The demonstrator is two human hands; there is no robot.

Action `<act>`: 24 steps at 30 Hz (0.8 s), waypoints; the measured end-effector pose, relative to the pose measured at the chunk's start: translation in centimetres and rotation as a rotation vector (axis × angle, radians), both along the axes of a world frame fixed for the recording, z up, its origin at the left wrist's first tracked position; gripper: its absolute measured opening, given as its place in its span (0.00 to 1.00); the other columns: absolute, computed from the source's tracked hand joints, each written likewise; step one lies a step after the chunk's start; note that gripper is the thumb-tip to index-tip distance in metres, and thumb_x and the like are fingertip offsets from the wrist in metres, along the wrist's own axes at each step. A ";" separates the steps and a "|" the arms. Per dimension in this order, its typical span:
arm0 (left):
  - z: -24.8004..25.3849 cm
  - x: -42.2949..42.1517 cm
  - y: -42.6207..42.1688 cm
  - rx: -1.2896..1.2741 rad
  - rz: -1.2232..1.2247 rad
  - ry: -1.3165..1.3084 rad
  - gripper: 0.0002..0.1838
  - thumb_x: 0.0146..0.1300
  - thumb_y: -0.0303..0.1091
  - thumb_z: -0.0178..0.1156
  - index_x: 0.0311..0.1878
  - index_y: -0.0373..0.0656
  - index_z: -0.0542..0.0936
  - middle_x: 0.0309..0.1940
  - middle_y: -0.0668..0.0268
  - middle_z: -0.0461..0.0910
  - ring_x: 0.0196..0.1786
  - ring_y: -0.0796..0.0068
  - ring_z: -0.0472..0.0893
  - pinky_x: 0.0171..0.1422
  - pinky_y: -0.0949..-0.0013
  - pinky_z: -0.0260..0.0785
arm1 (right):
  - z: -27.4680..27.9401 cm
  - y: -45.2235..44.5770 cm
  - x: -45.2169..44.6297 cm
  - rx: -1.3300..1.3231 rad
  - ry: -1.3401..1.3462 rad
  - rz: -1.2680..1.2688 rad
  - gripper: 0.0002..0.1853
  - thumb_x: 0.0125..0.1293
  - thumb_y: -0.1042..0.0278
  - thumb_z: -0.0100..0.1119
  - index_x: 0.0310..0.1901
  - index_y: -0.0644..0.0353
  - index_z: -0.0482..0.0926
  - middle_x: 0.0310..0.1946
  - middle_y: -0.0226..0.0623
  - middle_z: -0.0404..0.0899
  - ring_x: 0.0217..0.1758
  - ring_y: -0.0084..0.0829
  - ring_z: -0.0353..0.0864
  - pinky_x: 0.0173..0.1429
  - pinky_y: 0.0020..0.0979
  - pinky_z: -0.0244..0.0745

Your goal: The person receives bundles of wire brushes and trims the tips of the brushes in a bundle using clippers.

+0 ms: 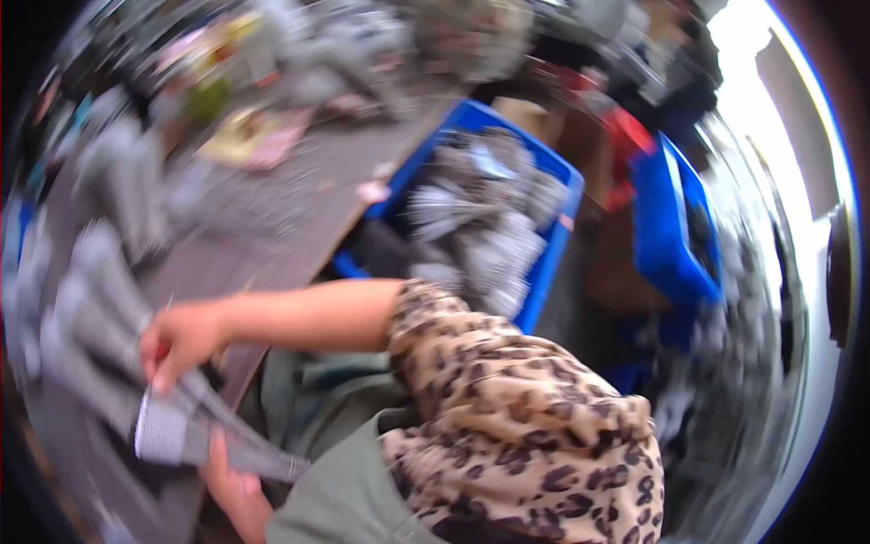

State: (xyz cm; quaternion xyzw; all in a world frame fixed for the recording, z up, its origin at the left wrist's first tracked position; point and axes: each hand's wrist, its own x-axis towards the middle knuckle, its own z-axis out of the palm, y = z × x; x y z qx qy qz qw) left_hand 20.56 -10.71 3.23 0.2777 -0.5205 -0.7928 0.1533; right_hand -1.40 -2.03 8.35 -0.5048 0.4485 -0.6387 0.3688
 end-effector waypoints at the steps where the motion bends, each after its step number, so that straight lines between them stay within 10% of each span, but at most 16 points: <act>1: 0.5 -0.9 1.0 -0.014 -0.016 0.011 0.20 0.57 0.32 0.59 0.52 0.33 0.71 0.43 0.62 0.73 0.43 0.72 0.74 0.49 0.68 0.67 | -0.3 0.5 0.0 -0.031 -0.020 -0.018 0.10 0.51 0.66 0.68 0.33 0.60 0.81 0.28 0.28 0.81 0.34 0.18 0.76 0.40 0.25 0.71; 8: 2.7 -4.5 2.6 0.065 -0.409 -0.038 0.18 0.57 0.34 0.59 0.49 0.37 0.73 0.42 0.65 0.74 0.44 0.74 0.73 0.51 0.68 0.66 | 0.8 8.6 -0.5 0.024 -0.037 -0.314 0.08 0.50 0.68 0.69 0.28 0.61 0.79 0.24 0.28 0.80 0.30 0.18 0.76 0.36 0.24 0.70; 24: 3.4 -4.9 4.9 0.018 -0.429 0.030 0.18 0.57 0.36 0.58 0.50 0.39 0.72 0.46 0.63 0.74 0.48 0.71 0.73 0.53 0.65 0.67 | 2.7 10.8 -0.1 0.069 0.057 -0.455 0.10 0.51 0.67 0.69 0.28 0.61 0.77 0.24 0.29 0.79 0.29 0.20 0.76 0.36 0.24 0.70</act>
